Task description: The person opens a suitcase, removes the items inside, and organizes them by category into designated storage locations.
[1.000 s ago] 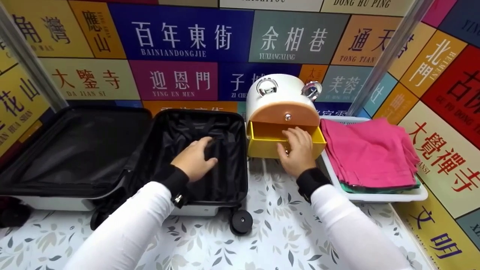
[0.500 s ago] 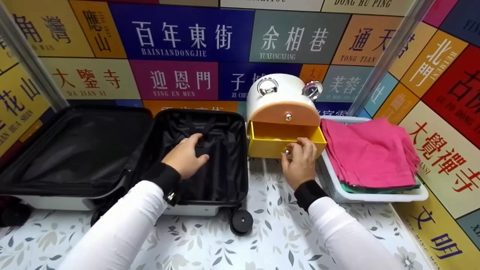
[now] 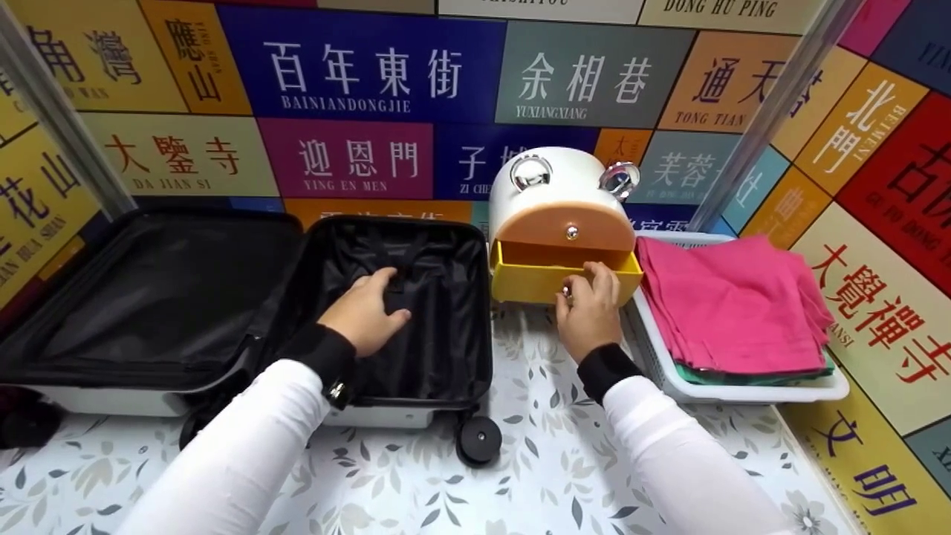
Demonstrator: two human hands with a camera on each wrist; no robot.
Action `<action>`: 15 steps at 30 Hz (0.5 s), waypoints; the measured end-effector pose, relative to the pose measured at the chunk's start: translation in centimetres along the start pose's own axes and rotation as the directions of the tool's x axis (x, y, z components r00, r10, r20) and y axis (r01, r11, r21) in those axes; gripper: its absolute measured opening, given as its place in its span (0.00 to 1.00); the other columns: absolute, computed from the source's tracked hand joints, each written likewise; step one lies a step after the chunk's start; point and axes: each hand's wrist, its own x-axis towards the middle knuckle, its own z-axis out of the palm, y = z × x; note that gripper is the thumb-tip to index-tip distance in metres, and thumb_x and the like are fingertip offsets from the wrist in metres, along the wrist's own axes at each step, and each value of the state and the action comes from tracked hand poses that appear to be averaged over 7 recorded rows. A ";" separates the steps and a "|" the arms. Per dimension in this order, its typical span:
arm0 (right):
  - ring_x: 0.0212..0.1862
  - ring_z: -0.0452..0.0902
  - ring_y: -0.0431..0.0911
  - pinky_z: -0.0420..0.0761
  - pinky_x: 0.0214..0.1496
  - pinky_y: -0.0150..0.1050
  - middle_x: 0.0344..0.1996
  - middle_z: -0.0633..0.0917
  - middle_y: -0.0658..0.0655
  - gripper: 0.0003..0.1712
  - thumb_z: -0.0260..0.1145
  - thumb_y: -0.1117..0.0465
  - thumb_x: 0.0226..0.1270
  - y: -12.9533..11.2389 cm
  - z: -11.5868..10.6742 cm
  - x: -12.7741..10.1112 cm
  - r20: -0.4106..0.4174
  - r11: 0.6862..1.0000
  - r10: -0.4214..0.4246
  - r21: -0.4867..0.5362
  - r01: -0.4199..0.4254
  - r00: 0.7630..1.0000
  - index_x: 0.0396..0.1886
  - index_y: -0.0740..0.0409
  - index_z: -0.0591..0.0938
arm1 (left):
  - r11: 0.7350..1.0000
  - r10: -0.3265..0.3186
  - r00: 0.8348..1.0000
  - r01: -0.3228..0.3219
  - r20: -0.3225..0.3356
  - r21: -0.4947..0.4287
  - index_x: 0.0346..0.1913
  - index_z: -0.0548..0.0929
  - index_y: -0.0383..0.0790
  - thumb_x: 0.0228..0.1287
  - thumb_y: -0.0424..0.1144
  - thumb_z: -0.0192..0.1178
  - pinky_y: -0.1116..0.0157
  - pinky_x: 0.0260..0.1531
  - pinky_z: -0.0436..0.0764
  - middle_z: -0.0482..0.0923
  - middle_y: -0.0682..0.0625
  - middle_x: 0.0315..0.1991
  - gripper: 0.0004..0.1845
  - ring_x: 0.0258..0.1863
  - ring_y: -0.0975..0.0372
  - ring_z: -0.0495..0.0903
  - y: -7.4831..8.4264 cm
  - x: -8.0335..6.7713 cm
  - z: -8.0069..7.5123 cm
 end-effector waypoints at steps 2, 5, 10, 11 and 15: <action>0.75 0.64 0.68 0.73 0.76 0.59 0.65 0.75 0.71 0.08 0.72 0.67 0.67 0.0 0.0 0.3 0.012 1.000 0.006 -0.010 -0.005 1.000 0.42 0.67 0.85 | 1.000 0.000 1.000 0.000 -0.001 -0.001 0.84 0.55 0.43 0.76 0.52 0.60 0.45 0.76 0.69 0.61 0.34 0.80 0.43 0.77 0.42 0.68 0.0 0.0 0.0; 0.76 0.64 0.67 0.73 0.76 0.59 0.67 0.76 0.70 0.09 0.72 0.67 0.67 0.0 0.0 0.6 0.028 1.000 0.004 -0.027 -0.003 1.000 0.43 0.68 0.85 | 1.000 -0.002 1.000 0.002 -0.001 0.000 0.84 0.55 0.43 0.76 0.52 0.60 0.45 0.76 0.69 0.61 0.34 0.80 0.43 0.77 0.42 0.68 -0.1 0.1 0.0; 0.77 0.65 0.66 0.72 0.77 0.59 0.70 0.75 0.70 0.10 0.71 0.65 0.69 0.1 -0.1 1.1 0.050 0.997 -0.005 -0.072 0.008 0.999 0.45 0.68 0.85 | 1.000 -0.001 1.000 0.001 -0.001 0.002 0.84 0.55 0.43 0.76 0.52 0.60 0.45 0.76 0.69 0.60 0.34 0.80 0.42 0.77 0.42 0.68 -0.2 0.1 0.1; 0.76 0.66 0.66 0.73 0.76 0.59 0.70 0.75 0.70 0.11 0.71 0.65 0.69 0.1 -0.1 1.1 0.053 0.997 -0.002 -0.075 0.006 0.999 0.46 0.68 0.85 | 1.000 -0.002 1.000 0.002 -0.001 0.003 0.84 0.55 0.42 0.76 0.52 0.60 0.45 0.76 0.69 0.61 0.33 0.80 0.42 0.77 0.42 0.67 -0.2 0.1 0.1; 0.72 0.71 0.66 0.77 0.71 0.60 0.68 0.74 0.70 0.12 0.71 0.64 0.70 0.2 -0.1 1.5 0.069 0.997 0.019 -0.073 -0.014 0.997 0.49 0.67 0.85 | 1.000 -0.001 1.000 0.001 0.001 0.002 0.84 0.55 0.42 0.76 0.52 0.60 0.45 0.75 0.69 0.61 0.33 0.80 0.42 0.77 0.42 0.68 -0.1 0.1 0.2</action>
